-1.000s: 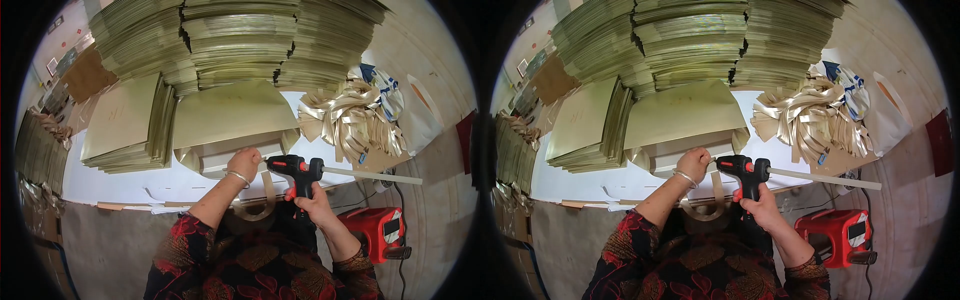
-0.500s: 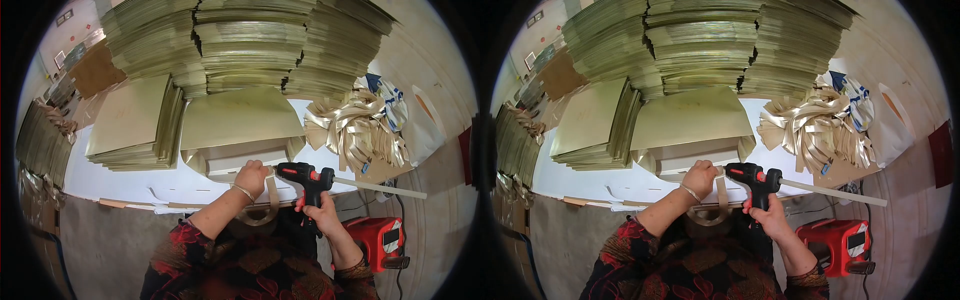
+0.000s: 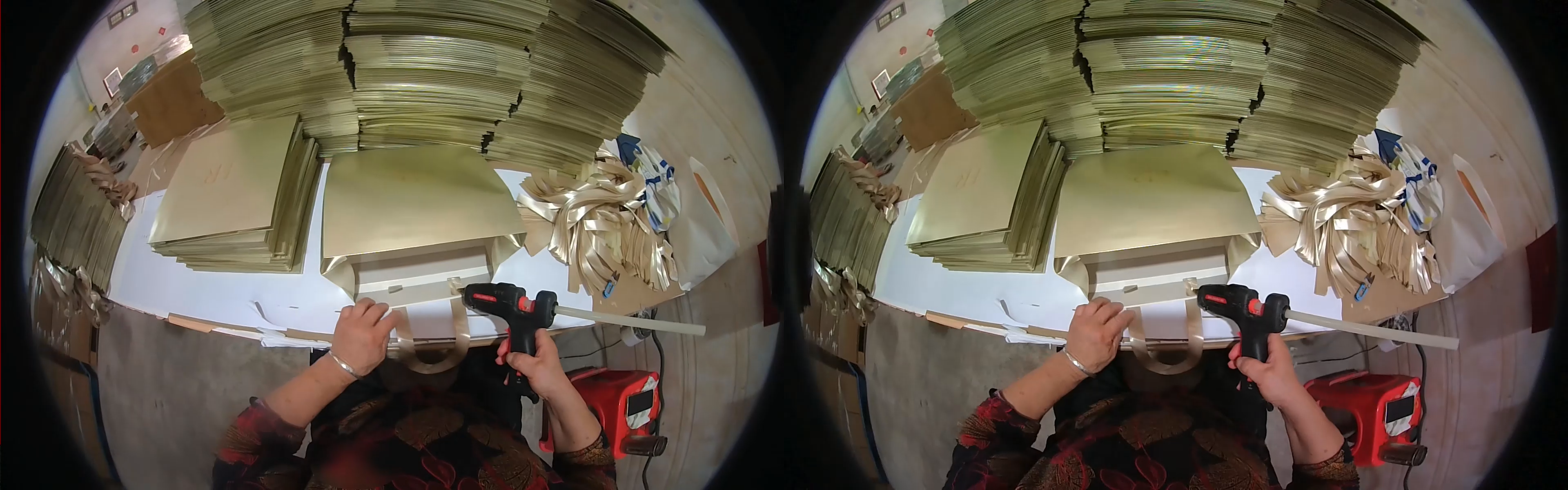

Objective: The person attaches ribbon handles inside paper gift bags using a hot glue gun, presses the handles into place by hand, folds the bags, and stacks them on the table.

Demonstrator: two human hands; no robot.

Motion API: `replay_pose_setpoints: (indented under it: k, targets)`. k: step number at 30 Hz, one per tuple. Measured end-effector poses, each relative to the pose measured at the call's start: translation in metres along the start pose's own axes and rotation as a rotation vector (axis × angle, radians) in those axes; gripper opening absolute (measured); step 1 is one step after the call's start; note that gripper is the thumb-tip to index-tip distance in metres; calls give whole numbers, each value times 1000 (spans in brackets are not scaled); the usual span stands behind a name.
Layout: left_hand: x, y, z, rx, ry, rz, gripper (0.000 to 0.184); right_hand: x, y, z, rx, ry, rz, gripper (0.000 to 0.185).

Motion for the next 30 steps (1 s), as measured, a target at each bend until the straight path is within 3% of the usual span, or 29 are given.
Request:
replay_pose_setpoints:
  k: [10, 17, 23, 30]
  targets:
    - [3, 9, -2, -38, -25, -3, 36, 5, -18, -72, 167, -106, -22, 30]
    - [6, 11, -2, -70, -9, 23, 34, -4, -25, -70, 208, 115, -10, 29]
    - [9, 12, 4, -156, 23, 30, 28, 8, -13, -69, 196, -194, -22, 37]
    - [9, 12, 6, -170, 54, 34, 26, 3, -30, -81, 212, -170, -20, 35]
Point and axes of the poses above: each hand's wrist, its own y-axis away from the middle knuckle, its own z-axis out of the back of the hand, x = y × z, the point moved 9 cm from there along -y, towards the middle knuckle, and after that the axes turned 1 degree about -x, right-handed, at the moved point
